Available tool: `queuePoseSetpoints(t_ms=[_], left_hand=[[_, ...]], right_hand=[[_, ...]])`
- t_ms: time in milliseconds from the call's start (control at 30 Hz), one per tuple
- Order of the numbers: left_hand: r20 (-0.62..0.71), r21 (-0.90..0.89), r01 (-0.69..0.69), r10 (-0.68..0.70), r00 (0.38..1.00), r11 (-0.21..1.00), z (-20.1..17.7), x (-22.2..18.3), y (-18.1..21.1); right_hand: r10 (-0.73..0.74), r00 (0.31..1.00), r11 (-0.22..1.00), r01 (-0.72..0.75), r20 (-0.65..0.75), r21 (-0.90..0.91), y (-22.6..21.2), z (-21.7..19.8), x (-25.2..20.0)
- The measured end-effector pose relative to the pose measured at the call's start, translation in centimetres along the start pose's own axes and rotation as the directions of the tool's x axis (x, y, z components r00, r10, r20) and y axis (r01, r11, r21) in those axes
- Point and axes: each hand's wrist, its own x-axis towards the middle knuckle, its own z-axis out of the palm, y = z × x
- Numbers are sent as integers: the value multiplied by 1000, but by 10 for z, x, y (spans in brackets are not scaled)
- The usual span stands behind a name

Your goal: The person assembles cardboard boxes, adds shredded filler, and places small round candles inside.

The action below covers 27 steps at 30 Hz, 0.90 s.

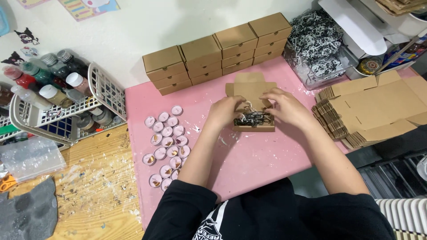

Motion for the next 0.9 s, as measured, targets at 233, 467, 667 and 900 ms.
queuePoseSetpoints(t_ms=[233,467,667,900], left_hand=[[43,105,-52,47,998,993,42,10,-16],[-184,143,-168,193,964,975,35,10,-7],[-98,179,-151,170,981,972,55,13,-17],[-298,8,-319,307,904,948,40,4,9]], right_hand=[[56,982,903,28,183,-428,-28,17,9],[3,999,983,7,52,-182,-2,2,12],[-211,970,925,238,118,-298,4,18,10],[-103,979,968,58,-176,-244,45,-38,8]])
